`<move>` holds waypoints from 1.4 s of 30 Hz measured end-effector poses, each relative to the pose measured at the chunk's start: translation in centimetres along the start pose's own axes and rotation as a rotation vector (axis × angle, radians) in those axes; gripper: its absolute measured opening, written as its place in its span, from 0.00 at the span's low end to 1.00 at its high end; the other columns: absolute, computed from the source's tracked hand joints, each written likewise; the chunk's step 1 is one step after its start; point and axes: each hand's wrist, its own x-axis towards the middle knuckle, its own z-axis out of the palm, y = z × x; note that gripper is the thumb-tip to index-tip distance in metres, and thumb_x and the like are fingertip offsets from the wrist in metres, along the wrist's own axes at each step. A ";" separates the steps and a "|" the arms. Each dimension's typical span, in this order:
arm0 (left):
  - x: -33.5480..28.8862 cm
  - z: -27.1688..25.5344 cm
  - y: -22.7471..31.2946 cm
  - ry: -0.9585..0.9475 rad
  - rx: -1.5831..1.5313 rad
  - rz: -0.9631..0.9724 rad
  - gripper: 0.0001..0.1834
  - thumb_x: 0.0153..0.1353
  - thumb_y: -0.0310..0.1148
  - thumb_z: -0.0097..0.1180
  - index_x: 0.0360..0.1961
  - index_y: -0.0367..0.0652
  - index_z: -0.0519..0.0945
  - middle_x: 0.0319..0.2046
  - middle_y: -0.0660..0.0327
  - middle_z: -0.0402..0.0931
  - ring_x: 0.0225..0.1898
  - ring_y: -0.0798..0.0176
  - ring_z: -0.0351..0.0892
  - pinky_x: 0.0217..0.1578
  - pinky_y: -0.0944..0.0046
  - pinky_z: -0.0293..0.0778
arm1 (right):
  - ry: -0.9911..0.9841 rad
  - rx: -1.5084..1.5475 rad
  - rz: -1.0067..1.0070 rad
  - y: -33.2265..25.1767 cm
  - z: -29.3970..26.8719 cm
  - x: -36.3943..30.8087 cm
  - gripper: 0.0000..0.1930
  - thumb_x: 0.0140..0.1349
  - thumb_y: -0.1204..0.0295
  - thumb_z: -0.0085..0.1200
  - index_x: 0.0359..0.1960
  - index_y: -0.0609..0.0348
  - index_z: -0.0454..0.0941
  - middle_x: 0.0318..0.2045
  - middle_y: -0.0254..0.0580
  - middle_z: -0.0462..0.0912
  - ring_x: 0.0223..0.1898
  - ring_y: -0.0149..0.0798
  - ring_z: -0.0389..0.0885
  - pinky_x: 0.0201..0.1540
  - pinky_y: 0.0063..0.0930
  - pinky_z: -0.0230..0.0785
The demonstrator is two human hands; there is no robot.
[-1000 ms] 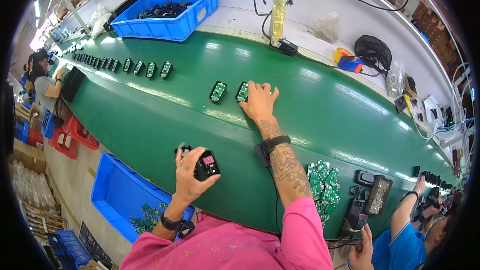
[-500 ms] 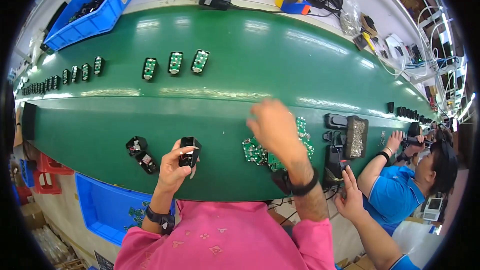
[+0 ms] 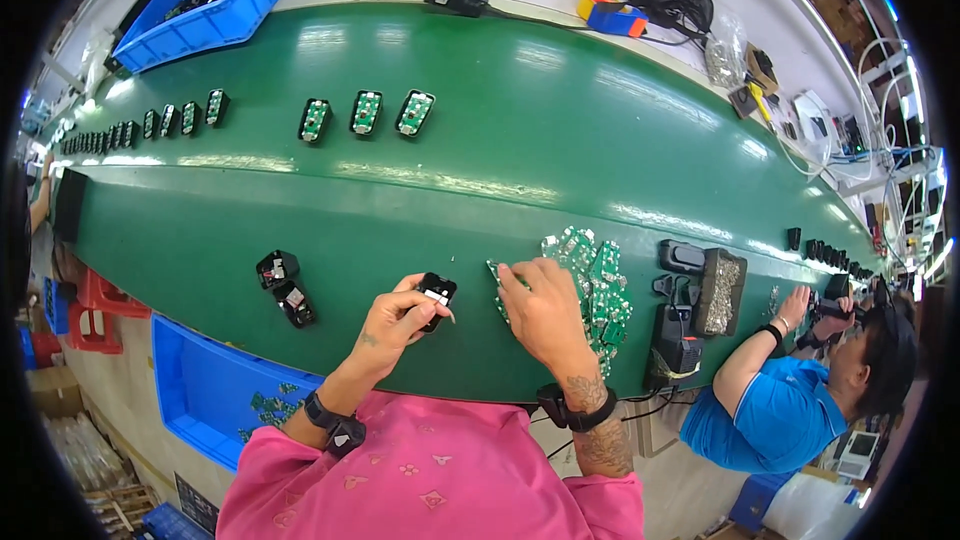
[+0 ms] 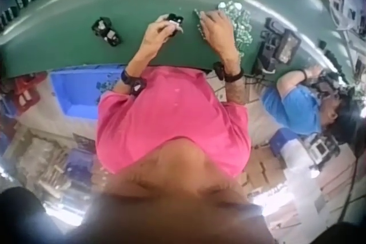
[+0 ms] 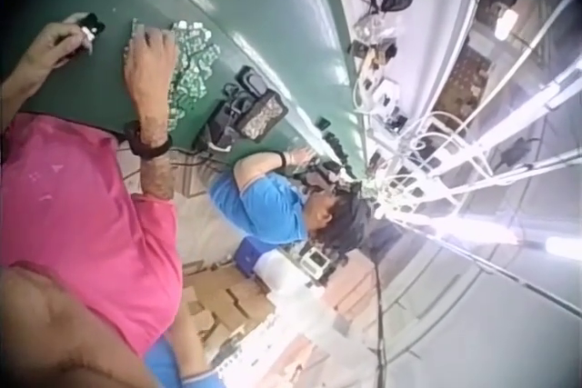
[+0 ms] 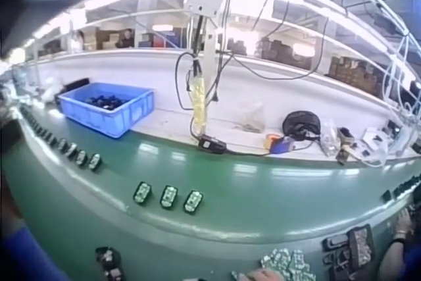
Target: Assembling small electronic components on a factory production line.
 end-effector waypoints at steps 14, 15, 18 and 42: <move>1.4 4.1 0.3 0.094 0.378 0.226 0.09 0.63 0.34 0.59 0.37 0.40 0.87 0.45 0.51 0.78 0.57 0.52 0.72 0.54 0.57 0.70 | 0.480 1.126 0.622 -4.8 1.4 -3.6 0.09 0.63 0.83 0.59 0.44 0.70 0.80 0.36 0.37 0.83 0.34 0.27 0.82 0.39 0.20 0.75; 1.5 4.1 0.3 0.092 0.381 0.227 0.09 0.63 0.34 0.59 0.37 0.40 0.87 0.45 0.51 0.78 0.57 0.52 0.72 0.54 0.57 0.70 | 0.461 1.077 0.588 -4.6 1.4 -3.8 0.09 0.63 0.82 0.59 0.44 0.69 0.81 0.36 0.38 0.84 0.35 0.27 0.82 0.39 0.20 0.75; 1.7 4.1 0.1 0.063 0.430 0.202 0.09 0.63 0.33 0.59 0.36 0.40 0.86 0.45 0.51 0.77 0.55 0.54 0.74 0.52 0.58 0.71 | 0.434 0.913 0.495 -4.6 0.7 -4.0 0.08 0.62 0.82 0.60 0.43 0.68 0.81 0.36 0.40 0.84 0.37 0.30 0.83 0.40 0.21 0.75; 1.6 5.1 -0.4 -0.060 -0.006 0.051 0.26 0.64 0.22 0.56 0.64 0.40 0.68 0.49 0.58 0.78 0.43 0.73 0.78 0.42 0.69 0.80 | 0.402 0.689 0.295 -3.4 1.0 -5.5 0.14 0.56 0.86 0.58 0.43 0.58 0.85 0.33 0.35 0.77 0.33 0.32 0.75 0.33 0.24 0.69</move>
